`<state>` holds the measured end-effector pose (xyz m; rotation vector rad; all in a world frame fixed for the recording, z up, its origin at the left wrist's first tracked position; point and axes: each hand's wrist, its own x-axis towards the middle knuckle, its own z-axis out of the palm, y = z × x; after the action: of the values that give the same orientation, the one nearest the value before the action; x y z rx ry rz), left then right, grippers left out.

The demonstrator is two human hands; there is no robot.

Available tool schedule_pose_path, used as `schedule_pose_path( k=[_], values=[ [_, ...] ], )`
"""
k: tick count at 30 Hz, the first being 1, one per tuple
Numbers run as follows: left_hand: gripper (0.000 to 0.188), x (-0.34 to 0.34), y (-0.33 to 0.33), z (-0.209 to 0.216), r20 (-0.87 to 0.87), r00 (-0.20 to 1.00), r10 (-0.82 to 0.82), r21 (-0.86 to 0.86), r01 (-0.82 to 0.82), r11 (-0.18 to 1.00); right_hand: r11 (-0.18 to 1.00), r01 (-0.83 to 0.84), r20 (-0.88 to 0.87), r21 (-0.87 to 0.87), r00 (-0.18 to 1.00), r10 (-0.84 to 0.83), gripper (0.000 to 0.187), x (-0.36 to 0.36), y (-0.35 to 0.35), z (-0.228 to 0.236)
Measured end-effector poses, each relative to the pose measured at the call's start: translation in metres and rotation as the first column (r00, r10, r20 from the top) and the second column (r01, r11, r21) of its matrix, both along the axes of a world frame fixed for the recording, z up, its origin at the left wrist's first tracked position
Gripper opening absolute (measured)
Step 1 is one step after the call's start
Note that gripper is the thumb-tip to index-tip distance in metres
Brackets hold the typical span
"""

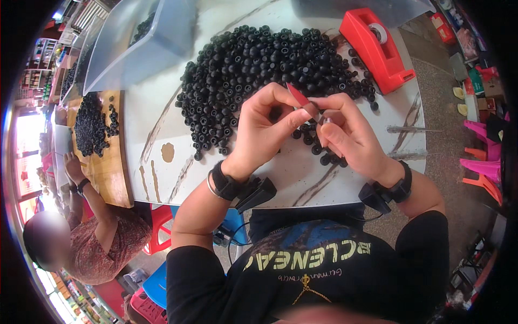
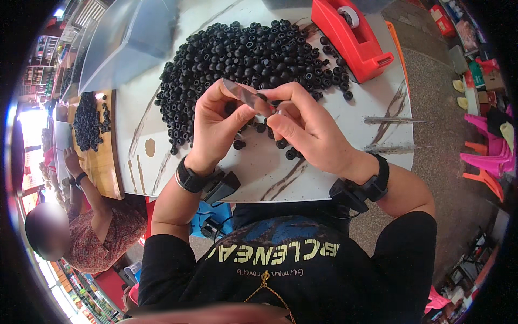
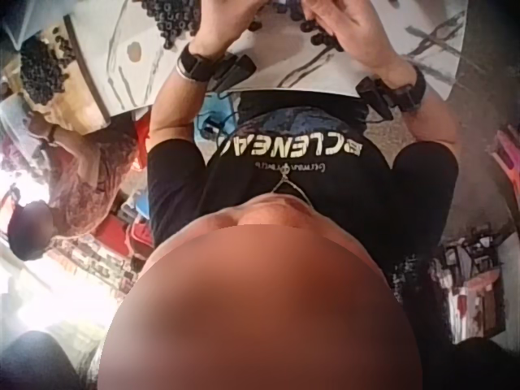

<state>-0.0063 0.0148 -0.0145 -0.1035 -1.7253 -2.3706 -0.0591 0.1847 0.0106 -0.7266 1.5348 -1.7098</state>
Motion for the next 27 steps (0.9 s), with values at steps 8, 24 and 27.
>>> schedule_pose_path(
  k=[8,24,27],
  values=[
    [0.010,0.000,-0.002,-0.002,0.004,1.000,-0.029,0.021,0.029,0.999,0.997,-0.006,0.002,-0.079,1.000,0.006,0.027,0.001,0.000,-0.008],
    [0.011,-0.001,-0.004,-0.006,0.015,0.992,-0.125,0.077,0.124,0.989,0.994,0.050,0.273,-0.098,0.962,-0.021,0.023,-0.005,-0.002,0.001],
    [0.011,0.000,-0.003,-0.002,0.024,0.984,-0.174,0.036,0.173,0.984,0.997,0.056,0.252,-0.050,0.967,-0.042,0.024,-0.003,-0.003,0.003]
  ],
)
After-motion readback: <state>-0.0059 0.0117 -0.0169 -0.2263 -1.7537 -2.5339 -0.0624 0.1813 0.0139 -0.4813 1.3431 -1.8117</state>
